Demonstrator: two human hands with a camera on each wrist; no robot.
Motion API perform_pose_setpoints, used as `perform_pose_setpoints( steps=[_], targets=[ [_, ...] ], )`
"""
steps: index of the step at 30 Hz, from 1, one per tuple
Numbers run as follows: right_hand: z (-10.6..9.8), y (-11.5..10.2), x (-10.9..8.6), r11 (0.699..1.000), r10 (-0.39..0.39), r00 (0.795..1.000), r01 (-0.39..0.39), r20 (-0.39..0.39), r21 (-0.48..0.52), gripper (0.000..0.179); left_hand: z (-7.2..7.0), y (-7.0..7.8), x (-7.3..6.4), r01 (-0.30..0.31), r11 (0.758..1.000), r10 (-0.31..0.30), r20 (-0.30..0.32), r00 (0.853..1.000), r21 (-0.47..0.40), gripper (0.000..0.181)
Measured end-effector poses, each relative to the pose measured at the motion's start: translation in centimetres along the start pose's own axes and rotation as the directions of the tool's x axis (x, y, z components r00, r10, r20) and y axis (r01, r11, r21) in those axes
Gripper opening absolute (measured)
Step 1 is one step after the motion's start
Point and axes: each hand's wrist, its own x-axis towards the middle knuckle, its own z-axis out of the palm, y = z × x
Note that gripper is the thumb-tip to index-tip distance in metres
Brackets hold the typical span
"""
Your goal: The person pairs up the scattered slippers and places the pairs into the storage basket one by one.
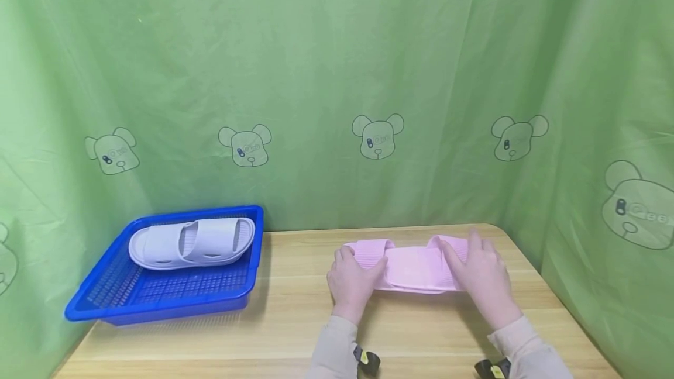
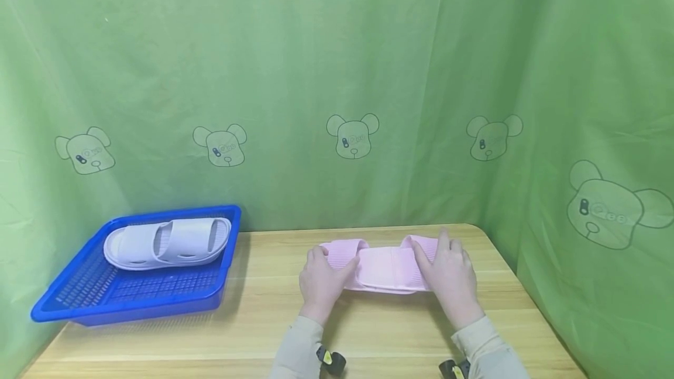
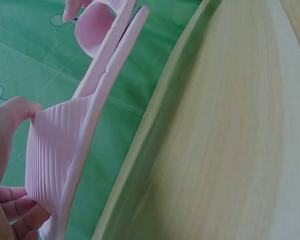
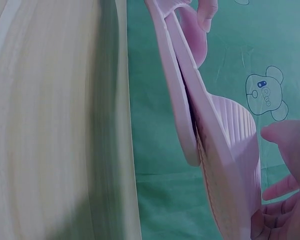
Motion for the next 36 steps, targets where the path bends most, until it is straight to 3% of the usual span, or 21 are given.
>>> perform_pose_setpoints(
  steps=[9,18,25,36],
  targets=[
    [0.1,-0.2,-0.1,0.999,-0.054,0.998,0.053,-0.026,-0.011,0.087,-0.1,0.0,0.1,0.006,1.000,-0.006,0.003,1.000,-0.004,0.075],
    [0.3,-0.1,-0.2,0.986,-0.160,0.985,0.156,-0.066,-0.056,0.083,0.0,-0.1,0.2,0.002,1.000,-0.002,-0.005,1.000,-0.006,0.075],
    [0.1,-0.1,0.0,0.973,-0.220,0.975,0.217,-0.033,-0.083,0.081,-0.2,-0.3,0.5,-0.003,1.000,0.003,-0.021,1.000,-0.002,0.075],
    [0.1,-0.2,0.2,0.928,-0.361,0.932,0.357,-0.027,-0.107,0.077,-0.7,-1.1,1.1,0.017,0.999,-0.018,-0.030,0.999,-0.031,0.077]
  ],
)
